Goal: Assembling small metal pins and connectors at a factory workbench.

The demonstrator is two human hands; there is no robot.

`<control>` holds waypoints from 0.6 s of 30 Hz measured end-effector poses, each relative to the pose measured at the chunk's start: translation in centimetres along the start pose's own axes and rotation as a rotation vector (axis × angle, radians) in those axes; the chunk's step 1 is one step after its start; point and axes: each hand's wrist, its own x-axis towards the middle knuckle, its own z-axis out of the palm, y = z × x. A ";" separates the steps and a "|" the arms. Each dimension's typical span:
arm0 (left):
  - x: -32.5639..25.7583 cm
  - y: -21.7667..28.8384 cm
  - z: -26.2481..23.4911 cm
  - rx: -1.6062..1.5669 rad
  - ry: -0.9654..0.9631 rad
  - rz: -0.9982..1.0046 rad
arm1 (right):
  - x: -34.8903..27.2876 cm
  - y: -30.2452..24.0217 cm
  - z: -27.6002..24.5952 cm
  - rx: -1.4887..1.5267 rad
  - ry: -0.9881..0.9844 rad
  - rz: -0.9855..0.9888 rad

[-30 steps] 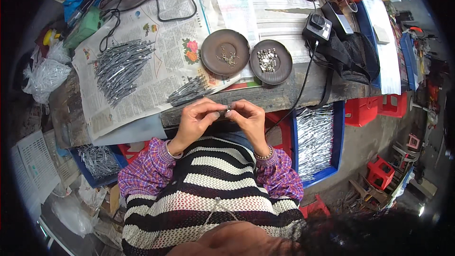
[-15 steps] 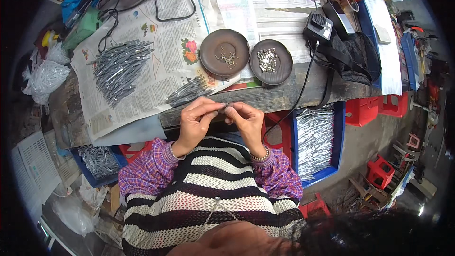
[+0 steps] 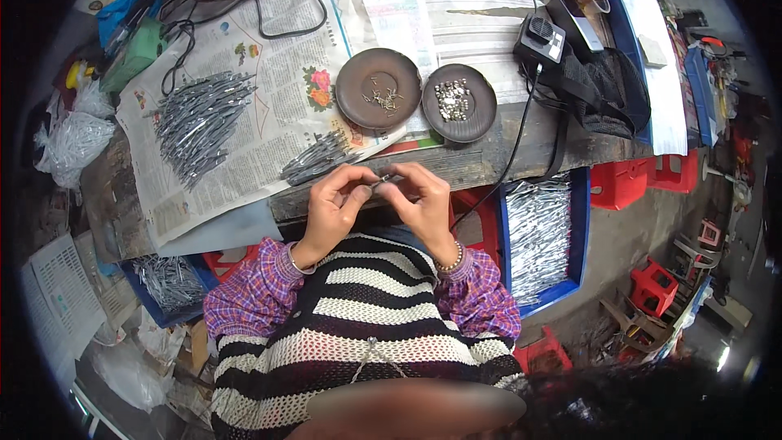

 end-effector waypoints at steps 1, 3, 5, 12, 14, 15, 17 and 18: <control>0.1 0.1 0.1 -0.001 -0.002 0.000 | -0.2 0.9 0.1 0.111 0.070 0.097; 0.1 0.6 0.4 0.064 0.006 0.016 | -0.2 2.0 -0.4 0.260 0.184 0.235; 0.1 0.6 0.2 0.104 -0.009 0.038 | 0.0 1.4 -0.4 0.139 0.130 0.091; 0.4 0.9 -0.1 0.259 -0.032 0.119 | -0.4 3.2 -0.7 0.171 0.165 0.170; 0.3 1.1 0.0 0.259 -0.025 0.104 | -0.5 1.5 -0.5 0.019 0.083 0.012; 0.3 1.1 0.0 0.259 -0.018 0.090 | -0.6 0.9 -0.1 -0.047 0.037 0.007; 0.2 1.0 0.1 0.256 -0.028 0.095 | -0.8 1.2 0.4 -0.020 0.084 -0.039; 0.2 1.0 0.1 0.252 -0.039 0.101 | -0.8 1.4 0.2 -0.042 0.046 -0.050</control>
